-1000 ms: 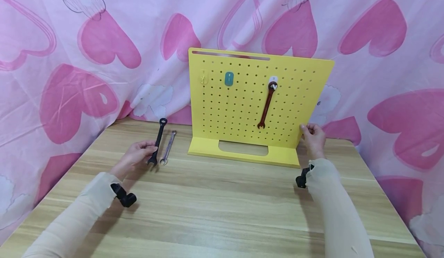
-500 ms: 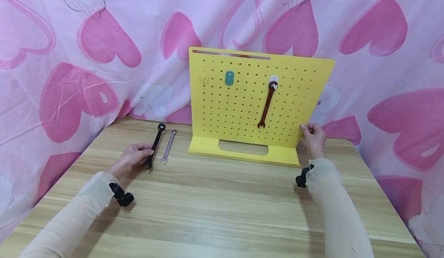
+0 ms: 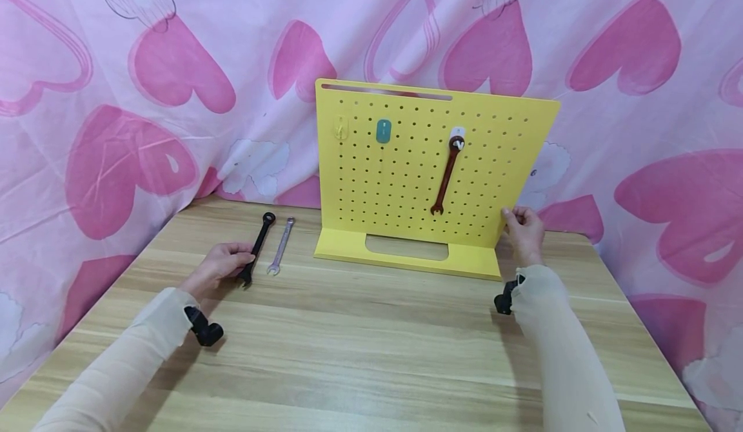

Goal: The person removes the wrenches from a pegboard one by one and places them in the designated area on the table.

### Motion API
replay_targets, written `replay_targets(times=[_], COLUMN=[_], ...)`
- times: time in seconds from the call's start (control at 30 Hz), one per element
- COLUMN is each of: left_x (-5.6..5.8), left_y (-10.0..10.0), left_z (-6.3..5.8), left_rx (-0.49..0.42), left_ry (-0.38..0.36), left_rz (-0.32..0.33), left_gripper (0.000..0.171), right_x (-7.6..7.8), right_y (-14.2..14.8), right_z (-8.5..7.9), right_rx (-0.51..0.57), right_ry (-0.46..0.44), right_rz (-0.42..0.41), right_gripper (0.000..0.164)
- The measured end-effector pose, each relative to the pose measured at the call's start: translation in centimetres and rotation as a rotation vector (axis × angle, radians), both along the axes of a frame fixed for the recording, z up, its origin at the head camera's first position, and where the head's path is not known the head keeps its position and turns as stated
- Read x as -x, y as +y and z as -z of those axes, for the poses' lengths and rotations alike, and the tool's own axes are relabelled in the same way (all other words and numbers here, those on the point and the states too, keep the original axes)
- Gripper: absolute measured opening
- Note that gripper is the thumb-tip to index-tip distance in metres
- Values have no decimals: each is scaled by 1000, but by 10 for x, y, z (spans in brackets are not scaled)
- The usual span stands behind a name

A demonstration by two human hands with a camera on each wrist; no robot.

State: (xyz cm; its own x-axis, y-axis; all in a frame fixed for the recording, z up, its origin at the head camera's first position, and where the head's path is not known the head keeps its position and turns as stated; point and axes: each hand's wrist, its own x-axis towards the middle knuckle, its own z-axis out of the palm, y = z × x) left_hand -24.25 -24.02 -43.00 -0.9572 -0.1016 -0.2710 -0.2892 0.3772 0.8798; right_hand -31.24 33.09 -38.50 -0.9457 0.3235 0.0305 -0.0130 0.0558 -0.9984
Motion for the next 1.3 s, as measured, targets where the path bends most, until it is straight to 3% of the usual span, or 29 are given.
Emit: replay_targets(times=[0.23, 0.57, 0.97, 1.3], left_x=[0, 6, 5, 7], left_y=[0, 0, 0, -3], left_z=[0, -2, -4, -3], left_rx=[37, 182, 249, 286], left_ry=[23, 23, 54, 29], left_rz=[-3, 17, 34, 27], left_gripper=[39, 34, 29, 28], right_x=[1, 1, 2, 1], right_y=[0, 1, 1, 2], right_z=[0, 0, 3, 2], right_rx=[15, -11, -24, -8], right_ry=[5, -2, 0, -12], right_rz=[-1, 3, 14, 9], right_gripper=[17, 18, 19, 17])
